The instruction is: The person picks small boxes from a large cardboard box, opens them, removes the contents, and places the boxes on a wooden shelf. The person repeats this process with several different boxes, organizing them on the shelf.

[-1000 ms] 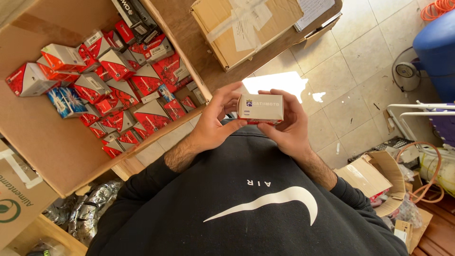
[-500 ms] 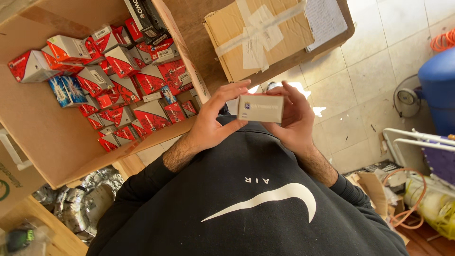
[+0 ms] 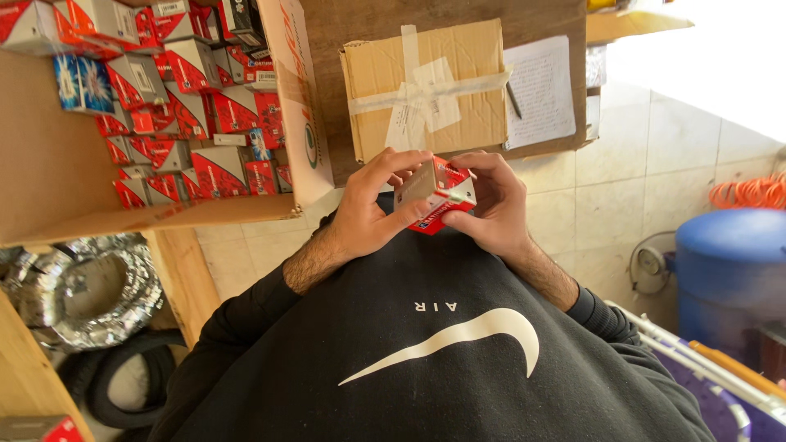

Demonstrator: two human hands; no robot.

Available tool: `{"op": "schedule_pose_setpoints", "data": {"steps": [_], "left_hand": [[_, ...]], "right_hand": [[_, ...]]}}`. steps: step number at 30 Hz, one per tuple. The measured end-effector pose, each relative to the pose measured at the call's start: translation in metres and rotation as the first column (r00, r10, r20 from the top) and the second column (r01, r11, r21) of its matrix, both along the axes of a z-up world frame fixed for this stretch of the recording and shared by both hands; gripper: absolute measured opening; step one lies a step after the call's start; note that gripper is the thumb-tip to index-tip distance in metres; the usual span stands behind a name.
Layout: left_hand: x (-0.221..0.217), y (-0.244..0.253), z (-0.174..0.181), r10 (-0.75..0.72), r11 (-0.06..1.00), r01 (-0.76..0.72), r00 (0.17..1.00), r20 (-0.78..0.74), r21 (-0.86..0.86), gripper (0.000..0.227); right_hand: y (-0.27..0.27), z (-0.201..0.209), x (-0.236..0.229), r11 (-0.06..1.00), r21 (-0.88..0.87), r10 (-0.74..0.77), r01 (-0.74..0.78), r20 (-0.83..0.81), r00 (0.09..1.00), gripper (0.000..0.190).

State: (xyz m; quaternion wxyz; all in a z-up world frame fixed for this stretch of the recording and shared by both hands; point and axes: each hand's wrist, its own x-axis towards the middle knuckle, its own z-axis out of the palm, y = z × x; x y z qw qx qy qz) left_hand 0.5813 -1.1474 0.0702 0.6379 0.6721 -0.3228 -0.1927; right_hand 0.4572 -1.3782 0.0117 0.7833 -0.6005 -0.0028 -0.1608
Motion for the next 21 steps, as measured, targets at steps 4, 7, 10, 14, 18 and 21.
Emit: {"op": "schedule_pose_setpoints", "data": {"steps": [4,7,10,14,18,21], "left_hand": [[-0.008,-0.031,0.005,0.062,0.997,-0.064,0.996,-0.058,-0.041,0.053],[-0.012,-0.051,0.018,0.088,0.994,-0.093,0.993,-0.081,-0.053,0.052],[-0.022,-0.064,0.015,0.142,0.969,-0.155,0.986,-0.084,-0.193,0.077],[-0.037,-0.081,0.014,0.13,0.963,-0.121,0.991,0.021,-0.242,0.092],[-0.054,-0.088,0.01,0.187,0.957,-0.171,0.981,0.047,-0.234,0.081],[-0.065,-0.081,0.014,0.198,0.96,-0.182,0.979,0.056,-0.213,0.075]], "right_hand": [[-0.037,-0.001,0.004,0.99,0.07,0.119,-0.119,0.0,0.993,0.087],[-0.057,-0.005,0.002,0.985,0.072,0.158,-0.156,-0.026,0.987,0.091],[-0.074,-0.007,-0.002,0.969,0.131,0.217,-0.212,-0.029,0.976,0.105],[-0.096,-0.022,-0.007,0.948,0.097,0.309,-0.304,-0.036,0.95,0.105],[-0.1,-0.02,0.002,0.923,0.067,0.381,-0.379,-0.01,0.925,0.099],[-0.098,-0.016,0.011,0.908,0.011,0.418,-0.418,-0.008,0.908,0.104]]}}
